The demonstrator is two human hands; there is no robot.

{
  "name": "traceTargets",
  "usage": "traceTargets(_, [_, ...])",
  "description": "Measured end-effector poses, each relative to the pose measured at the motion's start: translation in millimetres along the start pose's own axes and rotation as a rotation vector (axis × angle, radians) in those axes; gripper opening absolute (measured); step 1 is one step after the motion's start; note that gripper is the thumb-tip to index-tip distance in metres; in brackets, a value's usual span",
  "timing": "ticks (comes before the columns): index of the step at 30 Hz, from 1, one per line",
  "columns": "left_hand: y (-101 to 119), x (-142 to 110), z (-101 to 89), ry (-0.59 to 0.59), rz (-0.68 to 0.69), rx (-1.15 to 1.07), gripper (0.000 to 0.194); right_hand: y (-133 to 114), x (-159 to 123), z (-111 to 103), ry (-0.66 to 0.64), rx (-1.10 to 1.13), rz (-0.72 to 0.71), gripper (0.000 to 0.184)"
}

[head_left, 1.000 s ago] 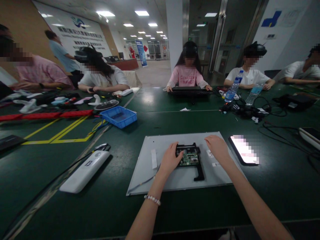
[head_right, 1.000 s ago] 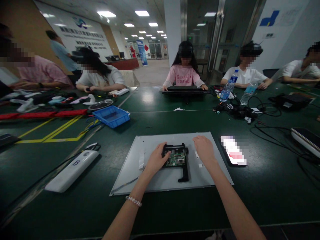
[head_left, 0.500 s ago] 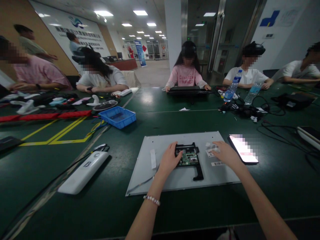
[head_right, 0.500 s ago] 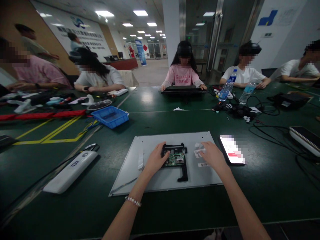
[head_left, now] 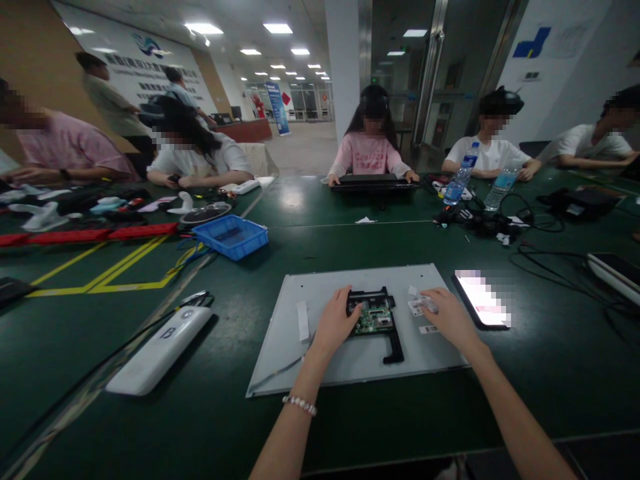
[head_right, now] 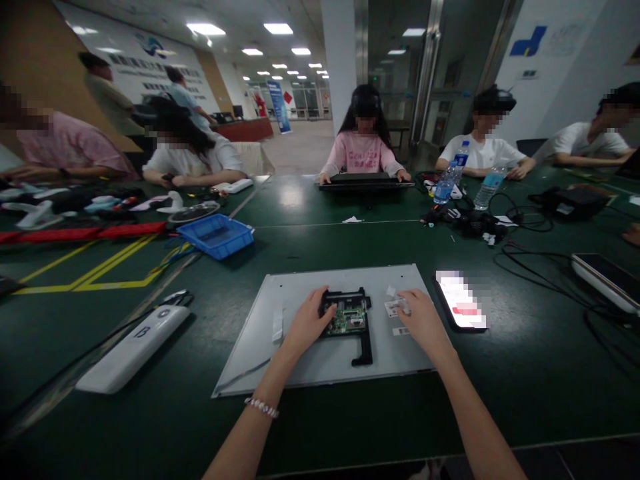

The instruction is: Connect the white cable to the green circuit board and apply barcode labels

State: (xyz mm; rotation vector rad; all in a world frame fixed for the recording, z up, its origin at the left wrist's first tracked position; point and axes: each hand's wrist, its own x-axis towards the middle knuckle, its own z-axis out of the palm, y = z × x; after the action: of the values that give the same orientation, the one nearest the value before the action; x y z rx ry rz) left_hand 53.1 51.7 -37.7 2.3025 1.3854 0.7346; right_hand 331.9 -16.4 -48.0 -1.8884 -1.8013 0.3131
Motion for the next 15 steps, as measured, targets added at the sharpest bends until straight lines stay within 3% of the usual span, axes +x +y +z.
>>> traceTargets(10, [1.5, 0.6, -0.2, 0.009, -0.004, -0.003, 0.044, 3.5, 0.2, 5.8, 0.049, -0.073, -0.001, 0.023])
traceTargets(15, [2.1, 0.2, -0.9, -0.002, -0.002, -0.002, 0.044, 3.7, -3.1, 3.8, 0.053, -0.057, 0.004, 0.026])
